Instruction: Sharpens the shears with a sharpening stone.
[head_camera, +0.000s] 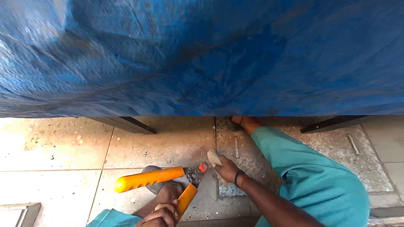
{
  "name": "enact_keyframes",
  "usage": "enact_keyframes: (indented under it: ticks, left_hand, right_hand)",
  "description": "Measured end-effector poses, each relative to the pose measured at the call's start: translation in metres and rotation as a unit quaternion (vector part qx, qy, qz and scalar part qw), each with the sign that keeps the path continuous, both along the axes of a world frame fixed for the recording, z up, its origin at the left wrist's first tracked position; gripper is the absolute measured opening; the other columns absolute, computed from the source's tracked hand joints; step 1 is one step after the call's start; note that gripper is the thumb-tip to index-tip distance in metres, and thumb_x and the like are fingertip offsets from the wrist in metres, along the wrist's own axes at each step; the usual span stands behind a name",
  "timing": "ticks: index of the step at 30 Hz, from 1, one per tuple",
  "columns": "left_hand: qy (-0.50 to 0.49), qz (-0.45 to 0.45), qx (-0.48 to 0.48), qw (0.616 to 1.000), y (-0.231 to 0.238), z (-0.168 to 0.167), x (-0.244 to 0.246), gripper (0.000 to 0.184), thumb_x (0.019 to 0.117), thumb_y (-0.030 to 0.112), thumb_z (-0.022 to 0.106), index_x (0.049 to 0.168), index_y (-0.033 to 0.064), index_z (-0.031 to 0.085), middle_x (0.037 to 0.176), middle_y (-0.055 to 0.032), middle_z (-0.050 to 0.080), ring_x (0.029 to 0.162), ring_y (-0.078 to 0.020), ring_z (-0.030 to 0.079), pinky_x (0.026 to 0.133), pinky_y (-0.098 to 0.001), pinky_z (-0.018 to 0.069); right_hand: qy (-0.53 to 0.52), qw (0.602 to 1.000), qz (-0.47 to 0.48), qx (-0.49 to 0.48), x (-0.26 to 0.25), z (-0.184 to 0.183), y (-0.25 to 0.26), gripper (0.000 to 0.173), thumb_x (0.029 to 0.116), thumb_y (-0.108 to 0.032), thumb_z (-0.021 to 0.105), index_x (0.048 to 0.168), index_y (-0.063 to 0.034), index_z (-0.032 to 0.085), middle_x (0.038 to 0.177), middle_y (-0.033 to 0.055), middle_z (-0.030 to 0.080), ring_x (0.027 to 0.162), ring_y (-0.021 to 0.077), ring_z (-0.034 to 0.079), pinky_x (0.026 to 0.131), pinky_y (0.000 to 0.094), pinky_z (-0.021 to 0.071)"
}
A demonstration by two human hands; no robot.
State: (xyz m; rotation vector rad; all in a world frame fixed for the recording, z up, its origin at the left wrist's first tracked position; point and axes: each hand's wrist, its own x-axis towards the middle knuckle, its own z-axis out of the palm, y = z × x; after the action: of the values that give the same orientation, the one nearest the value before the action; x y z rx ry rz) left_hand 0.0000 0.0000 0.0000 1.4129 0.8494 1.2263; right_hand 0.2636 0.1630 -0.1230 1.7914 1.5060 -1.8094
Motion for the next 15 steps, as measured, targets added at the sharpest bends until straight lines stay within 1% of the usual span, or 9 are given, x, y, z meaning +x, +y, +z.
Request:
enact_keyframes:
  ticks: [3, 5, 6, 8, 10, 11, 13, 14, 15]
  left_hand:
    - [-0.001, 0.005, 0.001, 1.0, 0.0, -0.003, -0.001, 0.014, 0.09, 0.026, 0.064, 0.082, 0.0152, 0.066, 0.087, -0.0009, 0.068, 0.103, -0.0205, 0.065, 0.109, -0.0472, 0.0437]
    - [-0.002, 0.003, -0.001, 1.0, -0.003, -0.005, -0.002, 0.013, 0.0907, 0.026, 0.065, 0.083, 0.0158, 0.066, 0.088, -0.0005, 0.068, 0.104, -0.0203, 0.065, 0.111, -0.0484, 0.0437]
    - [-0.001, 0.001, -0.003, 1.0, -0.004, -0.003, -0.003, 0.012, 0.0908, 0.025, 0.065, 0.084, 0.0156, 0.067, 0.089, -0.0006, 0.069, 0.105, -0.0206, 0.065, 0.111, -0.049, 0.0434]
    - [-0.002, 0.002, -0.005, 1.0, -0.003, -0.001, -0.004, 0.012, 0.0898, 0.025, 0.064, 0.083, 0.0144, 0.067, 0.09, -0.0022, 0.069, 0.106, -0.0223, 0.065, 0.111, -0.0499, 0.0427]
    - [-0.003, 0.008, -0.007, 1.0, -0.004, 0.0, 0.0, 0.013, 0.0896, 0.025, 0.064, 0.083, 0.0149, 0.066, 0.09, -0.0019, 0.068, 0.106, -0.022, 0.065, 0.112, -0.0503, 0.0415]
    - [-0.003, 0.01, -0.008, 1.0, -0.005, 0.0, 0.002, 0.012, 0.0897, 0.025, 0.064, 0.083, 0.0154, 0.066, 0.09, -0.0014, 0.068, 0.106, -0.0215, 0.065, 0.113, -0.0501, 0.0415]
    - [-0.001, 0.009, -0.01, 1.0, -0.007, -0.001, 0.001, 0.012, 0.0903, 0.025, 0.064, 0.083, 0.0156, 0.066, 0.09, -0.0007, 0.069, 0.106, -0.0206, 0.065, 0.113, -0.0494, 0.0416]
    - [0.0, 0.008, -0.008, 1.0, -0.007, -0.001, 0.0, 0.012, 0.0902, 0.025, 0.064, 0.084, 0.0154, 0.067, 0.089, -0.0008, 0.069, 0.106, -0.0206, 0.065, 0.112, -0.0492, 0.042]
    - [0.0, 0.006, -0.009, 1.0, -0.008, 0.0, -0.001, 0.013, 0.09, 0.025, 0.063, 0.083, 0.0149, 0.066, 0.089, -0.0012, 0.069, 0.105, -0.021, 0.065, 0.112, -0.0493, 0.0423]
  right_hand:
    - [-0.003, 1.0, 0.006, 0.018, 0.0, -0.001, -0.002, 0.053, 0.1043, -0.047, 0.055, 0.143, -0.0112, 0.049, 0.104, 0.0173, 0.071, 0.078, 0.028, 0.074, 0.073, 0.0471, 0.0625]
    - [-0.062, 0.997, 0.03, 0.04, 0.001, -0.006, 0.008, 0.053, 0.1038, -0.047, 0.056, 0.141, -0.0102, 0.053, 0.111, 0.0195, 0.07, 0.093, 0.0325, 0.072, 0.083, 0.0521, 0.0592]
    - [-0.08, 0.995, 0.039, 0.047, -0.001, -0.008, 0.011, 0.053, 0.1039, -0.048, 0.056, 0.141, -0.0097, 0.052, 0.113, 0.0199, 0.069, 0.096, 0.0333, 0.072, 0.084, 0.0528, 0.0592]
    - [-0.061, 0.996, 0.04, 0.043, -0.007, -0.001, 0.011, 0.055, 0.1045, -0.048, 0.055, 0.143, -0.0085, 0.049, 0.115, 0.0202, 0.068, 0.093, 0.0327, 0.073, 0.083, 0.0523, 0.0601]
    - [-0.02, 0.999, 0.033, 0.035, -0.006, 0.004, 0.001, 0.054, 0.1044, -0.047, 0.055, 0.144, -0.0103, 0.048, 0.11, 0.0181, 0.069, 0.084, 0.0292, 0.074, 0.077, 0.0493, 0.062]
    - [-0.017, 0.999, 0.033, 0.033, -0.003, 0.002, -0.002, 0.054, 0.104, -0.047, 0.056, 0.144, -0.0114, 0.049, 0.108, 0.0173, 0.07, 0.082, 0.0283, 0.074, 0.076, 0.0482, 0.0619]
    - [-0.045, 0.998, 0.034, 0.032, 0.002, -0.004, 0.004, 0.054, 0.1036, -0.047, 0.057, 0.143, -0.0114, 0.052, 0.113, 0.0194, 0.07, 0.093, 0.0318, 0.072, 0.084, 0.0518, 0.0589]
    - [-0.061, 0.997, 0.032, 0.032, 0.002, -0.008, 0.01, 0.054, 0.1039, -0.047, 0.056, 0.143, -0.0106, 0.052, 0.113, 0.0201, 0.069, 0.092, 0.0325, 0.073, 0.084, 0.0522, 0.0596]
    - [-0.068, 0.997, 0.025, 0.028, 0.002, -0.012, 0.01, 0.054, 0.104, -0.049, 0.056, 0.141, -0.0105, 0.05, 0.11, 0.0192, 0.069, 0.087, 0.0306, 0.074, 0.079, 0.05, 0.0616]
